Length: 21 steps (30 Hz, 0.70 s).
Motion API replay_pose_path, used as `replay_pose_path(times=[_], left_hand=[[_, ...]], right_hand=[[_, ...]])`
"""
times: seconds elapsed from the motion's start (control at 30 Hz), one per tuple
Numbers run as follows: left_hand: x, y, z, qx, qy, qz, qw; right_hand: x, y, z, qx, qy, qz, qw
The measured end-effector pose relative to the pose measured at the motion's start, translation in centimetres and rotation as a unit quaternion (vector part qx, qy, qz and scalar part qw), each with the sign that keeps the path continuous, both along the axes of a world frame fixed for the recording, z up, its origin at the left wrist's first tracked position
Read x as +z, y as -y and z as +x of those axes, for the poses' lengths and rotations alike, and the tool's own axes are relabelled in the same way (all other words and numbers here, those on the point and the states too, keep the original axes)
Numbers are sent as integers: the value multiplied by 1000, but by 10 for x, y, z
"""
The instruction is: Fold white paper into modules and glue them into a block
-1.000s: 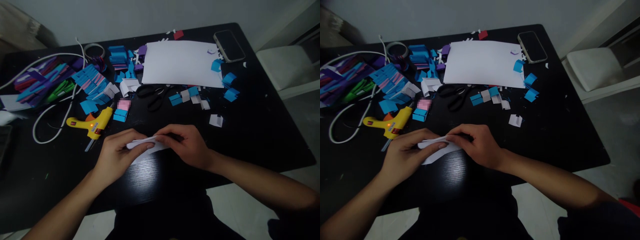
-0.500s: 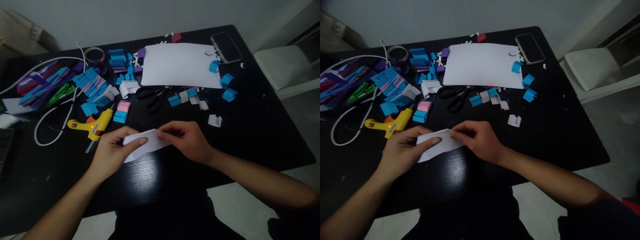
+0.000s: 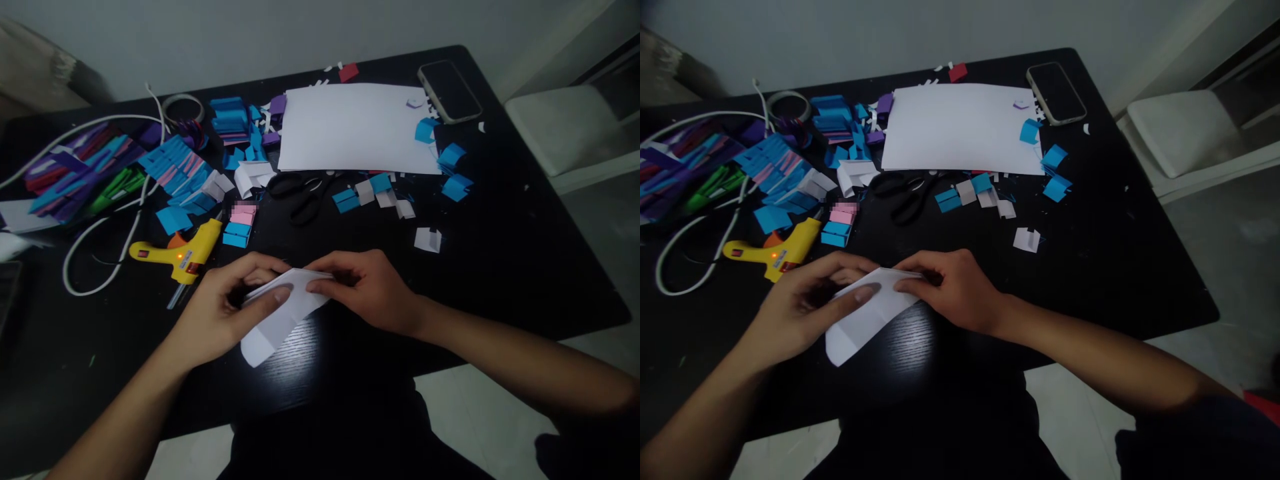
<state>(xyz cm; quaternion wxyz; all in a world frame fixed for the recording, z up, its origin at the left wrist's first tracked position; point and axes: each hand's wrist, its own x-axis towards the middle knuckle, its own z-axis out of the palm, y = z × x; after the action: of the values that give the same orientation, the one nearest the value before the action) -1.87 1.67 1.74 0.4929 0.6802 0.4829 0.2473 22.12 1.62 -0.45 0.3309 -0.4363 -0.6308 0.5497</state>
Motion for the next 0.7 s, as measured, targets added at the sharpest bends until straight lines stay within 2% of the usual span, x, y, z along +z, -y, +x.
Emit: replay_pose_path(times=[0.13, 0.3, 0.7], left_hand=[[-3, 3, 5, 39, 17, 5, 999], [-8, 7, 9, 73, 44, -11, 996], [-6, 10, 12, 98, 48, 11, 994]], right_hand=[[2, 2, -1, 27, 2, -5, 1000], [3, 2, -1, 19, 2, 5, 1000], [5, 4, -3, 3, 18, 31, 999]])
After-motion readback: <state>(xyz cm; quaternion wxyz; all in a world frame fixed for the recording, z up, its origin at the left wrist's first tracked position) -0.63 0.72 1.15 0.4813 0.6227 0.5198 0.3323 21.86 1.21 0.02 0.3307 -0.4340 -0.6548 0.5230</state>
